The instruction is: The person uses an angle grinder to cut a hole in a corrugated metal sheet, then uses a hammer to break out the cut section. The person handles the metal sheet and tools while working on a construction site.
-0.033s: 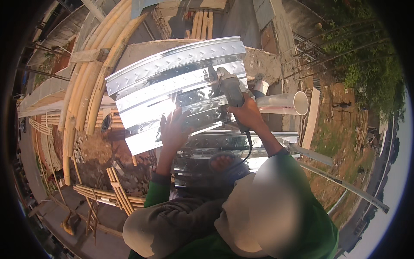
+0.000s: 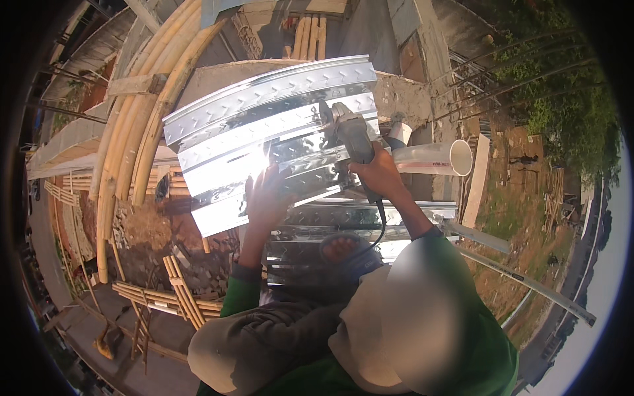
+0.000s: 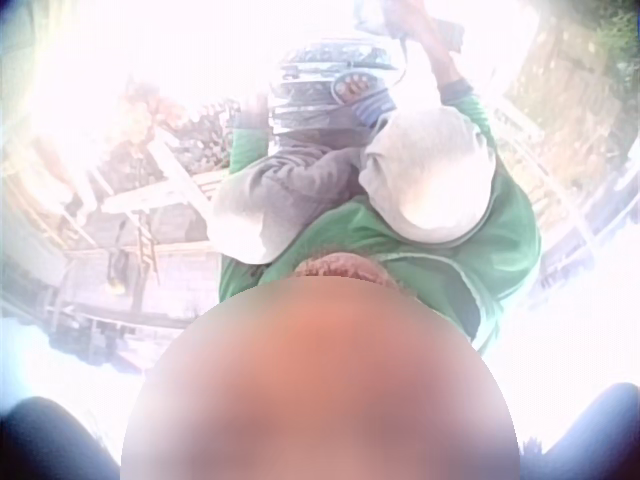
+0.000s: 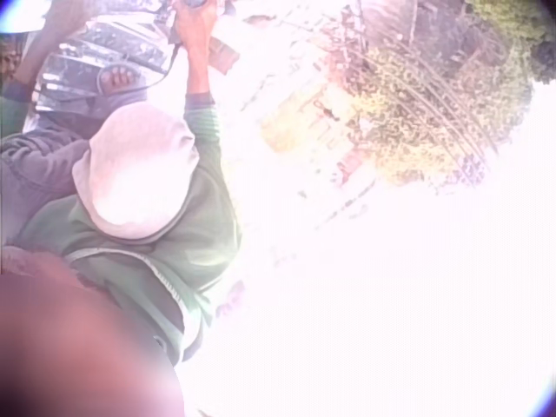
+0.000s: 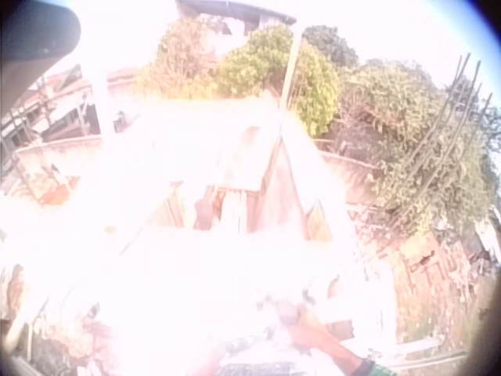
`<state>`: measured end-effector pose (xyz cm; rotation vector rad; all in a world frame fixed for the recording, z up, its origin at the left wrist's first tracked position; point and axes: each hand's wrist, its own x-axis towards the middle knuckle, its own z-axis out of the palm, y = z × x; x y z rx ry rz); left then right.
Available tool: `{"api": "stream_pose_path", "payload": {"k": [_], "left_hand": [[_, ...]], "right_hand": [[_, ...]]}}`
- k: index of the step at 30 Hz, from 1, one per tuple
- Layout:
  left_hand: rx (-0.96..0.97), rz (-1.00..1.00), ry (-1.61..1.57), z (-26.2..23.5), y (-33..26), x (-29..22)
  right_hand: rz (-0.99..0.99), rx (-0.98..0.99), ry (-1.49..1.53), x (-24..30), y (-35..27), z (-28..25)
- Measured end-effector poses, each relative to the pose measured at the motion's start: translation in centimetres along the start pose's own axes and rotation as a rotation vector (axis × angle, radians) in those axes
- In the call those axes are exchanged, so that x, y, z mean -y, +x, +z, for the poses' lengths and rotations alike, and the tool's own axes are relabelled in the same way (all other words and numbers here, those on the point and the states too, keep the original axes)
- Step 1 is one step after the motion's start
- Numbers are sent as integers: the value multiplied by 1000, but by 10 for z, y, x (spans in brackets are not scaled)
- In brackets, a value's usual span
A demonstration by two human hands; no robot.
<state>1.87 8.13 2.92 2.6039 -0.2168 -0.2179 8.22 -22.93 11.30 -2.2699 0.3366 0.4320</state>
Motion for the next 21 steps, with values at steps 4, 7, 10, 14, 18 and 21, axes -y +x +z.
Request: {"api": "stream_pose_path", "payload": {"k": [4,7,10,14,18,21], "left_hand": [[31,-25,20,-2,2,0],[14,-11,48,0,3,0],[-31,5,51,3,5,2],[-21,-14,45,6,7,3],[-53,-4,53,7,7,3],[-58,-10,39,7,6,3]], "right_hand": [[-34,-3,-6,3,-3,0],[-8,-1,-21,6,-1,0],[-20,-29,-5,6,3,1],[-18,-5,41,1,6,3],[-6,-1,24,-4,7,7],[-7,2,30,-4,9,9]]}}
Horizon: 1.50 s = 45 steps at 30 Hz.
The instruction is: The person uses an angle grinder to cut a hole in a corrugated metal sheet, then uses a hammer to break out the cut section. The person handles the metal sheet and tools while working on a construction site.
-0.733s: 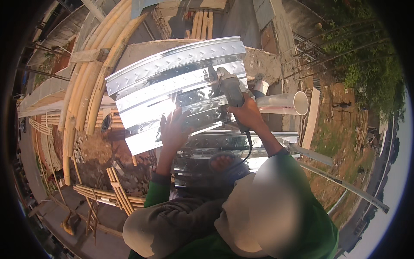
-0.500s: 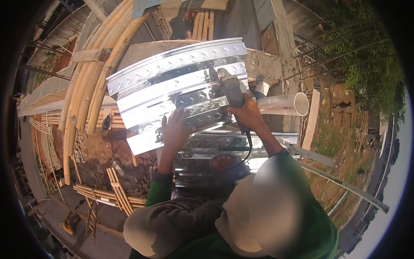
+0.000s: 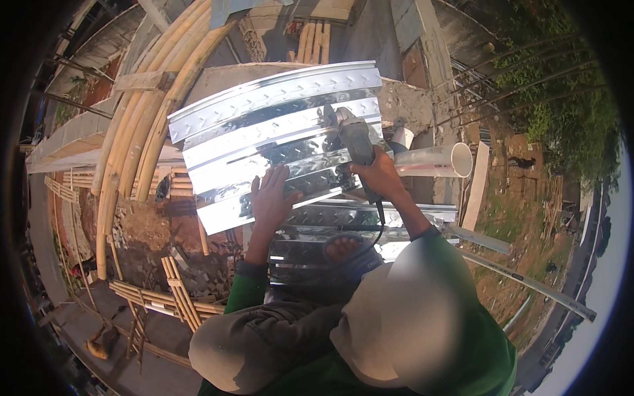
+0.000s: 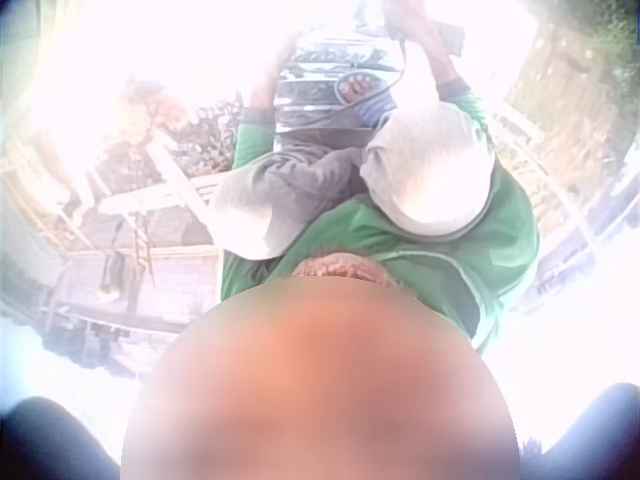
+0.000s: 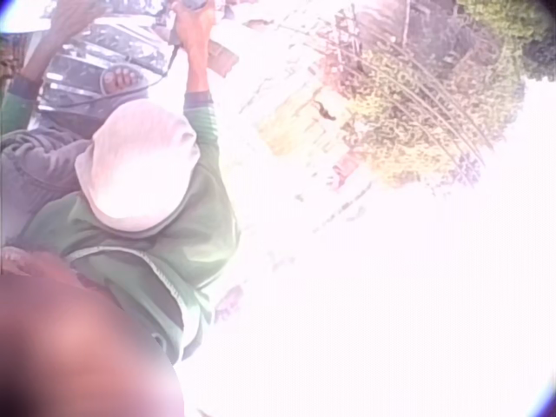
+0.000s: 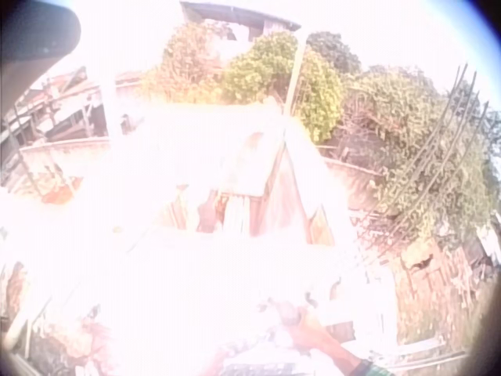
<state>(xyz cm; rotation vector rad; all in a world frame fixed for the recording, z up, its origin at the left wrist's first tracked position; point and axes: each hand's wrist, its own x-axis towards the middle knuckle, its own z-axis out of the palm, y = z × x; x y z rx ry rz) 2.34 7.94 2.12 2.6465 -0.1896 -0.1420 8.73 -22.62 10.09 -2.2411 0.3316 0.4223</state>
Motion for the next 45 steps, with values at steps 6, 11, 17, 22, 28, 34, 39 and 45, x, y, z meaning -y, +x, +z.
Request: {"api": "stream_pose_path", "payload": {"k": [6,11,17,22,28,34,39,45], "left_hand": [[-30,15,-1,1,-1,1],[-38,16,6,3,-1,2],[-57,27,5,5,-2,4],[-68,23,8,3,0,2],[-71,18,-17,-1,-1,0],[-64,19,-15,2,-1,1],[11,-23,36,4,-1,4],[-18,-7,19,5,-1,4]], "right_hand": [[-40,-9,-44,4,5,-2],[-24,8,-65,1,9,-4],[-24,7,-112,-1,13,-4],[-19,15,-120,0,13,-5],[-7,15,-112,-1,16,-4],[21,38,-114,1,17,-6],[-6,42,-111,3,18,-8],[-3,43,-142,6,18,-9]]}}
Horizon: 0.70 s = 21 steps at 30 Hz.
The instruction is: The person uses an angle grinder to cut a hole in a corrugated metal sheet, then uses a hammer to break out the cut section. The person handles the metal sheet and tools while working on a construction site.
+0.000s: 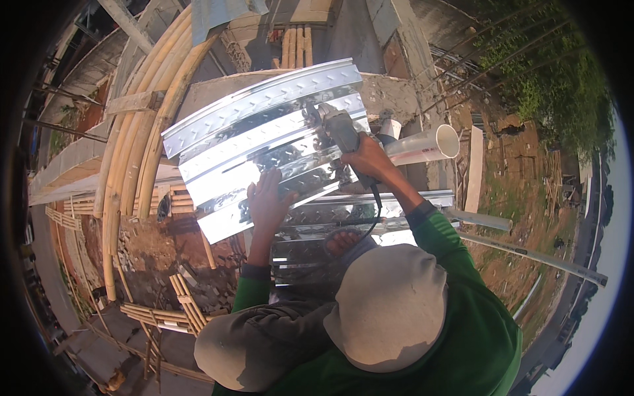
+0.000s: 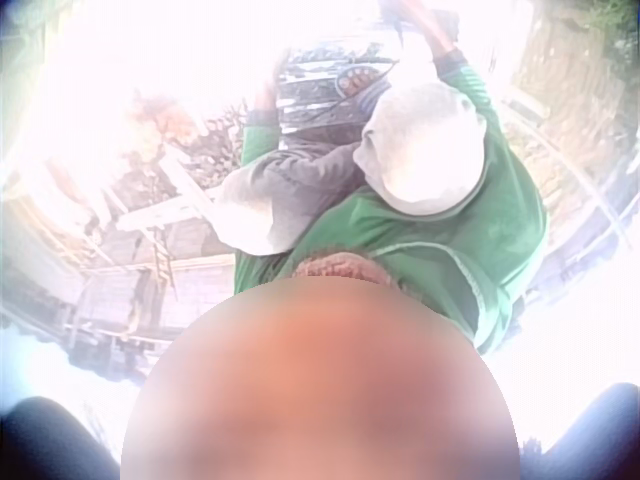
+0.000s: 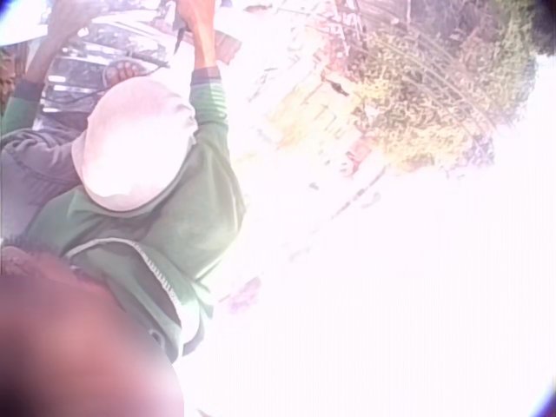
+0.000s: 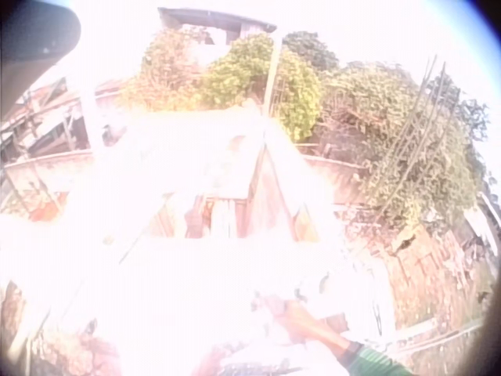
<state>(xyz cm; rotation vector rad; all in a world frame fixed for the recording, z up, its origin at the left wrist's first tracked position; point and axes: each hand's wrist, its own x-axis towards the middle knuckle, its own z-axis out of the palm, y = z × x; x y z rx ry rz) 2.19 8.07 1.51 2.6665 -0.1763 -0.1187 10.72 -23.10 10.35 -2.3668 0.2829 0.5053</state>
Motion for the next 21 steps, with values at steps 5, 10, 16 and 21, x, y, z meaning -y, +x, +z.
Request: {"api": "stream_pose_path", "payload": {"k": [5,10,16,21], "left_hand": [[-17,13,-37,-1,0,-1],[-12,11,-30,0,1,-1],[-45,39,-40,0,1,1],[-31,15,-49,-1,1,-1]], "right_hand": [[21,12,-9,4,0,-2],[15,3,-9,5,0,-3],[7,7,-26,3,2,-3],[12,16,-51,2,6,-2]]}}
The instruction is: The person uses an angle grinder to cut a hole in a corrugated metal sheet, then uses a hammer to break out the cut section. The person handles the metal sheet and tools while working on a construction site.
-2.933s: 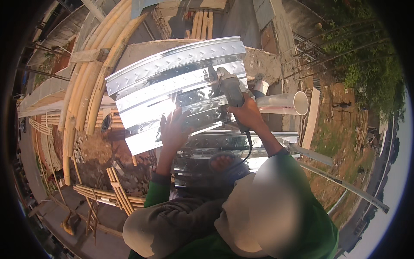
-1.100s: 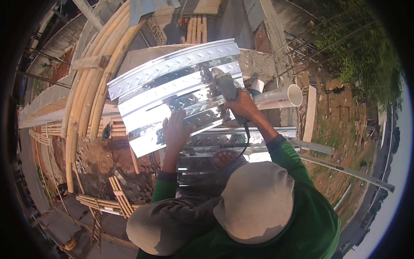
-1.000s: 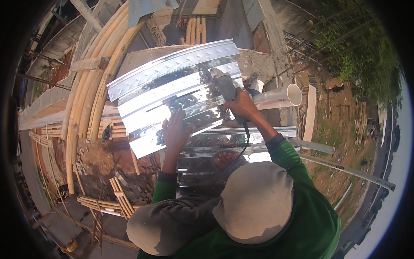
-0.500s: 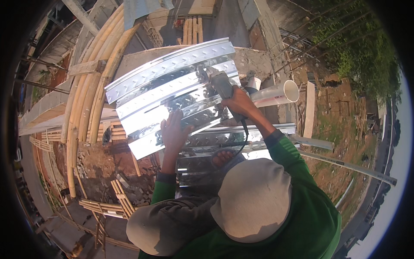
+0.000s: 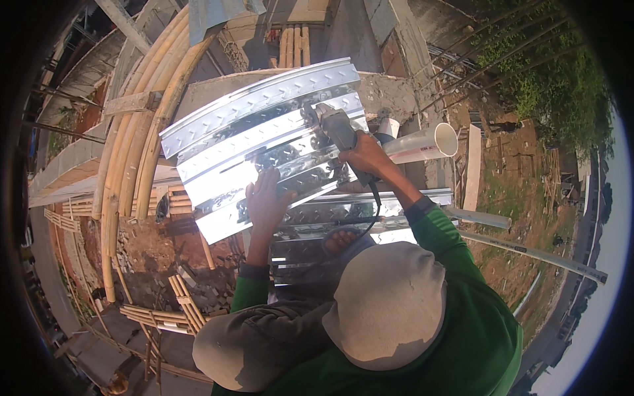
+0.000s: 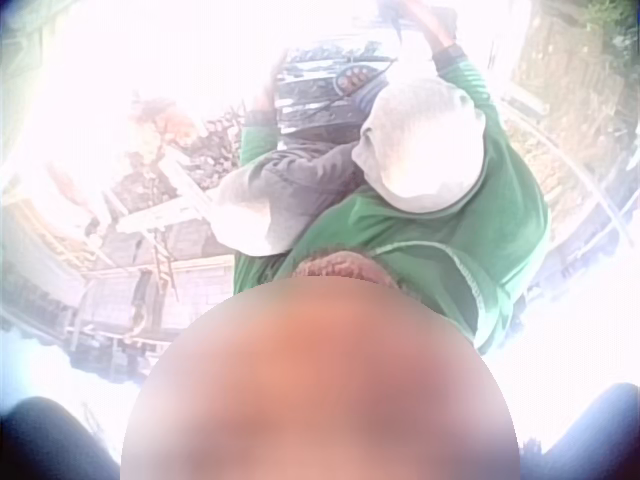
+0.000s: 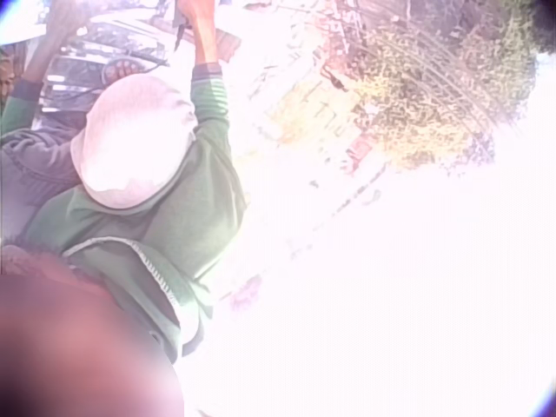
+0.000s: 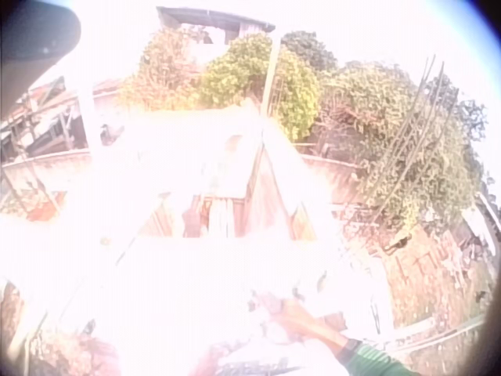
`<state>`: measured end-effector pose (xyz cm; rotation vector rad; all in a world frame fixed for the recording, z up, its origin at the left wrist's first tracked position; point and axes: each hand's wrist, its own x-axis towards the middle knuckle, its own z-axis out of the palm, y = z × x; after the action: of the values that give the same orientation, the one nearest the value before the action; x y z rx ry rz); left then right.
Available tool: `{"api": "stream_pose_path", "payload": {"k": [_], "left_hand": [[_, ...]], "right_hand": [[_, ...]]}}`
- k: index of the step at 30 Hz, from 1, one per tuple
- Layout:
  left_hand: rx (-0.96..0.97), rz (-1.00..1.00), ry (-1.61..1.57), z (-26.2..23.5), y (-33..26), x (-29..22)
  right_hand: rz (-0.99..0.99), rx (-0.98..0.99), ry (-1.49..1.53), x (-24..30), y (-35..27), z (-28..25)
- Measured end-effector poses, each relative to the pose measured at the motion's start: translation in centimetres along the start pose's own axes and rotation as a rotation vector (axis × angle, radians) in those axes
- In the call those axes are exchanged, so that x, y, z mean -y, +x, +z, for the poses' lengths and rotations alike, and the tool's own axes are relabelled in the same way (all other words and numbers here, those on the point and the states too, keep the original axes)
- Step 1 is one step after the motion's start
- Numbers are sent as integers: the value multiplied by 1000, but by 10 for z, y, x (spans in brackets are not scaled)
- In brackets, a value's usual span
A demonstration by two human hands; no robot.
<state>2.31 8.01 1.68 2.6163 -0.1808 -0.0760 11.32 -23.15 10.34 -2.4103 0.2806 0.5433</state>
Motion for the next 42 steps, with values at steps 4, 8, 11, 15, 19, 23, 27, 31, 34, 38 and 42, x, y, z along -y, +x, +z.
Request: {"api": "stream_pose_path", "payload": {"k": [4,8,11,15,19,23,27,31,34,38,42], "left_hand": [[0,-7,-7,-1,0,-1],[-2,-8,-1,1,0,0],[-16,-1,-8,2,0,1],[37,-33,18,1,0,1],[-26,10,19,0,0,-2],[-18,39,-52,0,-1,3],[-61,121,-37,-2,-1,10],[-56,143,-179,-22,2,11],[0,47,-409,-54,2,22],[-55,21,-229,-116,11,98],[-1,-538,-299,-149,38,225]], "right_hand": [[-8,-7,-10,1,2,1],[-2,0,-24,0,3,2],[-4,1,-23,-2,6,3],[21,6,-50,-3,12,5],[-46,-44,20,-2,2,3],[-65,-96,276,-4,-30,-13],[-81,-120,250,-3,-52,-30],[-42,-93,374,-6,-64,-37],[-26,-107,409,-14,-68,-37],[4,-61,563,-29,-66,-35],[-41,-55,511,-35,-57,-32]]}}
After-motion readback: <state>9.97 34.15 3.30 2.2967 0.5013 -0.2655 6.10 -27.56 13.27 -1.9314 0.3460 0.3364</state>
